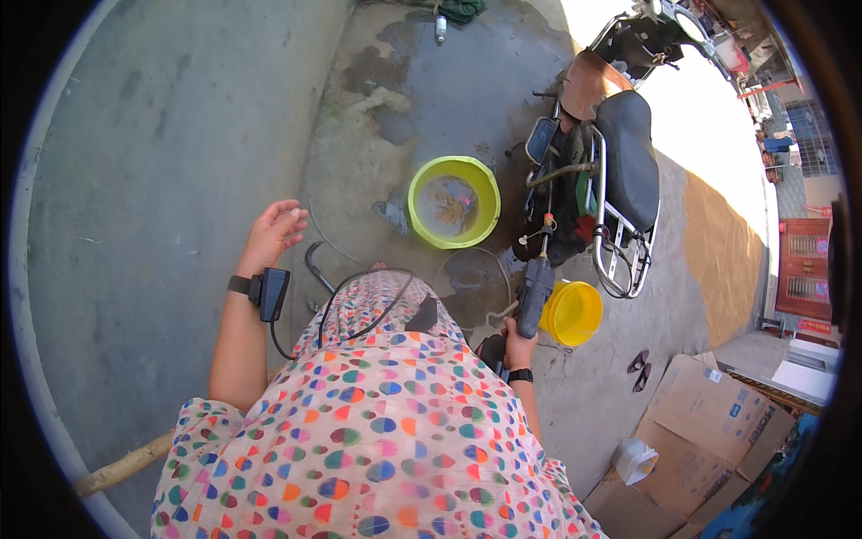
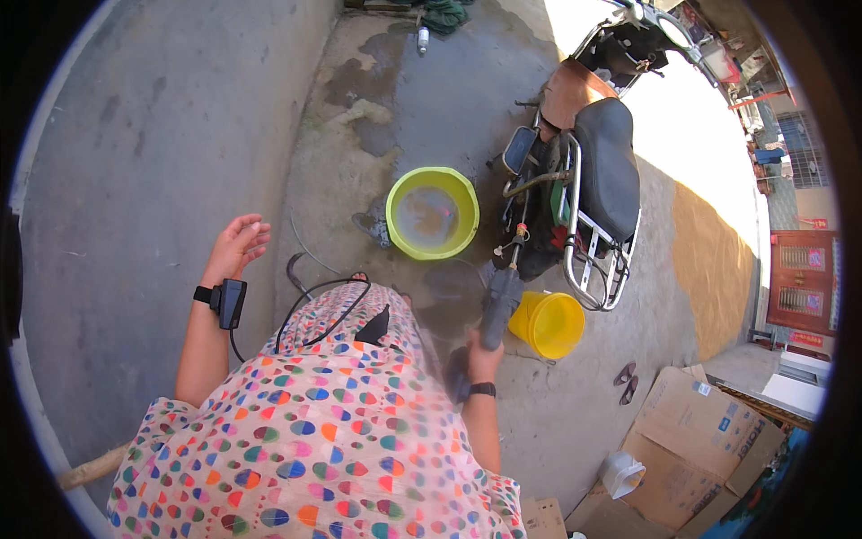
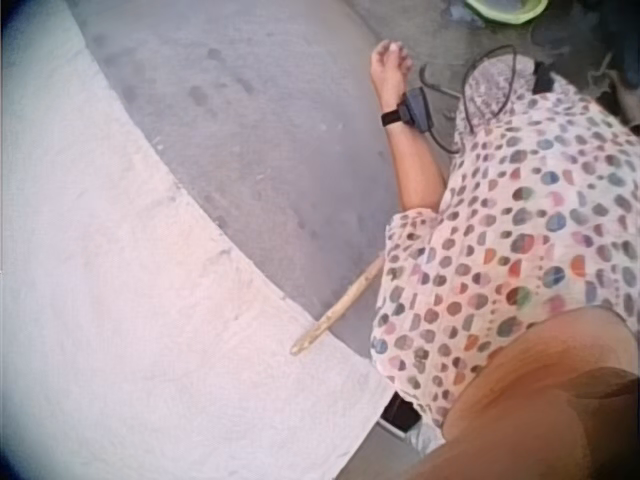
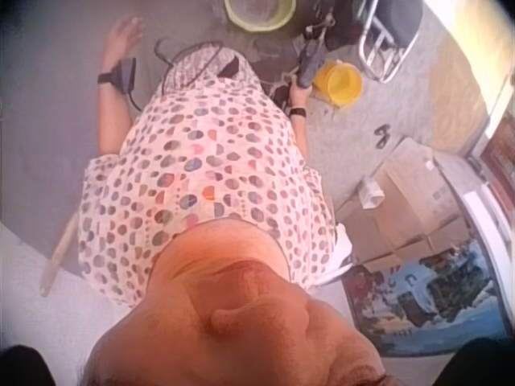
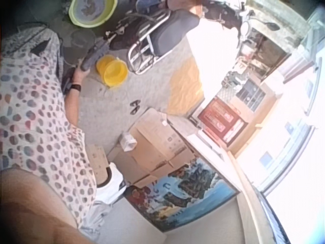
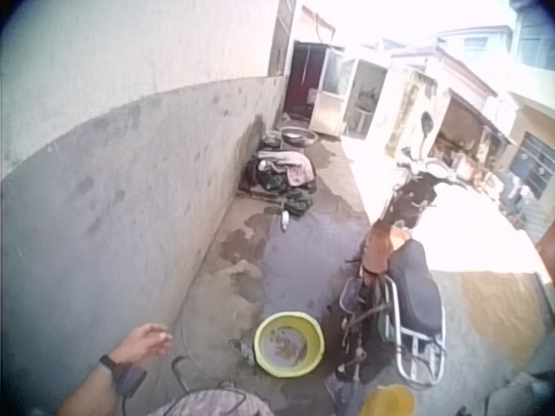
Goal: Assembling and testing a cordless high-pressure washer gun.
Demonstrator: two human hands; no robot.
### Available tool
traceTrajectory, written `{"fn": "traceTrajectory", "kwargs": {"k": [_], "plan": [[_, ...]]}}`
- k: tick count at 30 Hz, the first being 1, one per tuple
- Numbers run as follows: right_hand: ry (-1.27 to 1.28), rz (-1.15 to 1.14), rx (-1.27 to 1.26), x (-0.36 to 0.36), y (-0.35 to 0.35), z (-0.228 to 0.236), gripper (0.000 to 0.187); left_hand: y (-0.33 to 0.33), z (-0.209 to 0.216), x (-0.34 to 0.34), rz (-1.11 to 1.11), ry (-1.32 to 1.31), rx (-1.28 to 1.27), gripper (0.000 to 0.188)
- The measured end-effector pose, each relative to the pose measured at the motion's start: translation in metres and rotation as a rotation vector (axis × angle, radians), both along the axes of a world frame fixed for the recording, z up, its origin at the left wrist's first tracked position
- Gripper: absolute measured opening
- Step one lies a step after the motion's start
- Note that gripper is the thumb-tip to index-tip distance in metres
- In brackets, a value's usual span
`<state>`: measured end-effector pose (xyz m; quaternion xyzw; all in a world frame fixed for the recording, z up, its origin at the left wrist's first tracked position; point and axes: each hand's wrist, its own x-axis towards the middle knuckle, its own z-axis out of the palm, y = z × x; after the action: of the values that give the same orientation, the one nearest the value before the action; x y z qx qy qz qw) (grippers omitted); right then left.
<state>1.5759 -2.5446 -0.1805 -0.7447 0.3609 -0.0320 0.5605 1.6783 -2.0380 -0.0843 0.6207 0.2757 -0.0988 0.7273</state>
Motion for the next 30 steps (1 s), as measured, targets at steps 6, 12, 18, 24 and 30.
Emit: {"fn": "traceTrajectory", "kwargs": {"k": [6,12,18,24,30], "plan": [[0.030,0.035,-0.005,0.015,-0.003,0.004,0.015,0.004,-0.002,-0.005,0.014,-0.002,-0.002,0.036],[0.044,0.086,-0.009,0.024,-0.006,0.003,0.015,0.007,0.001,-0.009,0.025,0.004,-0.011,0.036],[-0.066,0.070,-0.141,0.010,-0.019,-0.020,0.014,0.004,0.006,-0.013,0.010,-0.003,-0.007,0.037],[-0.021,-0.046,-0.008,0.009,0.003,-0.009,0.014,0.012,-0.004,-0.012,0.012,0.000,-0.003,0.037],[0.046,-0.101,0.067,-0.003,0.008,-0.012,0.013,0.019,-0.014,-0.008,-0.021,-0.013,-0.041,0.035]]}}
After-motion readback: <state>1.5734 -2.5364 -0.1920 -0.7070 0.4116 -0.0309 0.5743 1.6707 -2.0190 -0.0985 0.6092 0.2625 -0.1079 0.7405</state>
